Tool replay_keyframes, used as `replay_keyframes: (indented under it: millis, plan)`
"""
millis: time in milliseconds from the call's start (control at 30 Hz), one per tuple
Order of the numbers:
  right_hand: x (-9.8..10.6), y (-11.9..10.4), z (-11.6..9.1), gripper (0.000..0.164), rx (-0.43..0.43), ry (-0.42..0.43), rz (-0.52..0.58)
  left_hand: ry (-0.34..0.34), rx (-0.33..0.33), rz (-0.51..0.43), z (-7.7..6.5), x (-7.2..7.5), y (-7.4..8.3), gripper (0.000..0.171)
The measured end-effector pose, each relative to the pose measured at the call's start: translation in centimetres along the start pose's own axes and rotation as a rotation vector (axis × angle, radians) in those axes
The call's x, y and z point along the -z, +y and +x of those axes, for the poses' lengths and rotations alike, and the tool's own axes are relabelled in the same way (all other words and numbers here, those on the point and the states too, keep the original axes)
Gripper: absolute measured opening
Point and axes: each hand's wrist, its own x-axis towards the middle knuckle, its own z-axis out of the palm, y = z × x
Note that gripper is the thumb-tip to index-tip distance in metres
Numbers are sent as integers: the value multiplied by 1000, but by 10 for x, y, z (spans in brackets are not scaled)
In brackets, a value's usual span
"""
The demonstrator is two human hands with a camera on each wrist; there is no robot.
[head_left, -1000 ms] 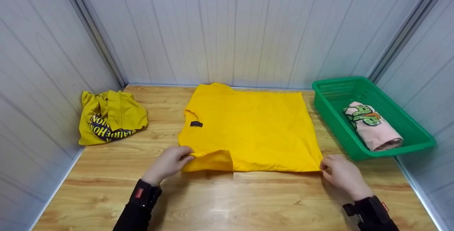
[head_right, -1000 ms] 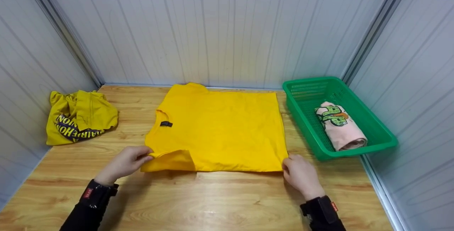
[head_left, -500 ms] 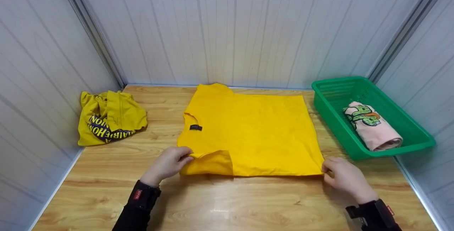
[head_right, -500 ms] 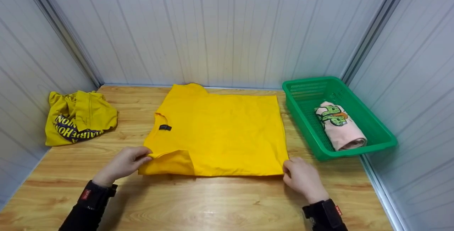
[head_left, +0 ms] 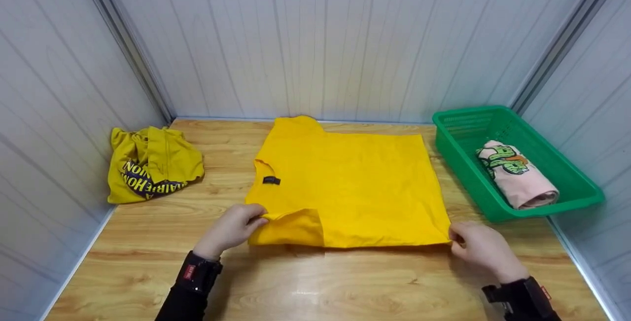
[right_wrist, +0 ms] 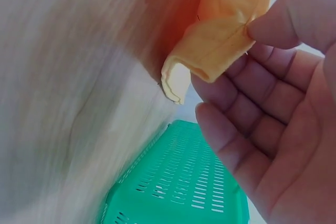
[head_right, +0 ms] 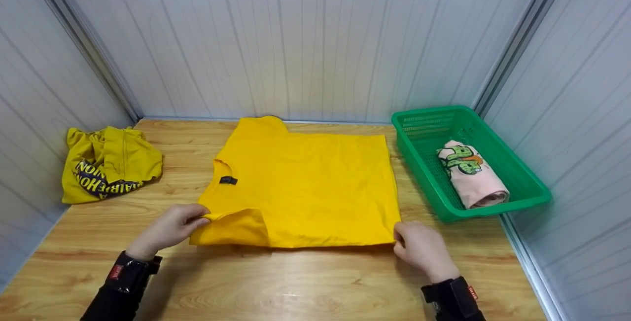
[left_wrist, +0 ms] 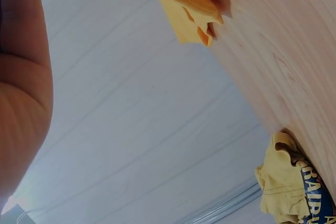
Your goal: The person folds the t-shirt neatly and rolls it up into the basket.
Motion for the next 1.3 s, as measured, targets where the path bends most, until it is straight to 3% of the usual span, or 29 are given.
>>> replay_keyframes:
  millis: [167,467,867,1133,1300]
  plan:
    - [0,1,0,19,28,27,-1,-10,2,-1,0,2,-1,7]
    - [8,-2,-1,17,-10,-10,17,12,-18,2,0,6,0,7]
    - [19,-4,11,17,-25,174,-33,179,-72,192,17,19,3,2]
    - [18,-2,20,13,-42,243,-30,229,-52,228,29,25,2,9]
    - [18,0,25,10,-85,241,-12,284,-38,253,39,27,1,9]
